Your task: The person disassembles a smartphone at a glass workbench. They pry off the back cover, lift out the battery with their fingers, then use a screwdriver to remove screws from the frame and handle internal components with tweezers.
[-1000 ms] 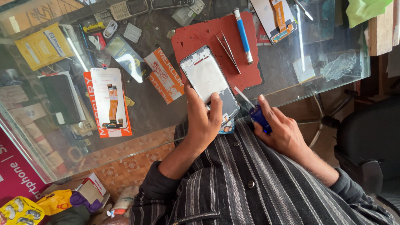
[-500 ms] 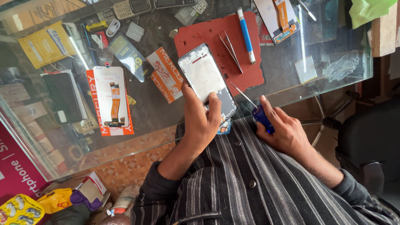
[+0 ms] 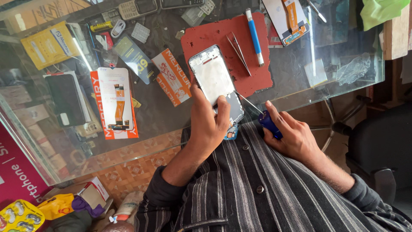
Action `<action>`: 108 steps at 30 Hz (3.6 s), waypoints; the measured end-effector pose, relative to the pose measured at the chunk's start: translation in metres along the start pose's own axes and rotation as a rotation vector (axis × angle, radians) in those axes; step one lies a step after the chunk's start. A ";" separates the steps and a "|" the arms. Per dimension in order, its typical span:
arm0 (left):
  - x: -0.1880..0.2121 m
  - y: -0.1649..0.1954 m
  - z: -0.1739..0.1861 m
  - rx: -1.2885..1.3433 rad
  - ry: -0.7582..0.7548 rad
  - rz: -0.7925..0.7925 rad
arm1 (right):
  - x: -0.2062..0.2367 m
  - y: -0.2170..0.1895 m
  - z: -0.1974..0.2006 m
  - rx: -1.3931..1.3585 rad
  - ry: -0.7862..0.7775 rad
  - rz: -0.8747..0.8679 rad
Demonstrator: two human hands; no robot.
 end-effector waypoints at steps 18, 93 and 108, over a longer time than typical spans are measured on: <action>0.001 0.011 -0.003 -0.082 -0.042 -0.035 | -0.018 -0.001 0.008 -0.050 0.048 -0.027; 0.012 0.018 0.016 0.205 -0.574 0.133 | -0.049 -0.021 0.070 0.383 0.078 0.215; 0.009 0.028 0.017 0.165 -0.572 0.112 | -0.048 -0.026 0.075 0.392 0.052 0.241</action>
Point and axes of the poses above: each hand's wrist, its own x-axis away from the middle knuckle, its own z-axis out of the back of the hand, y = z × x, the point moved 7 cm from there along -x, towards the middle knuckle, and after that the axes turned 8 degrees about -y, right-handed, at the moved point
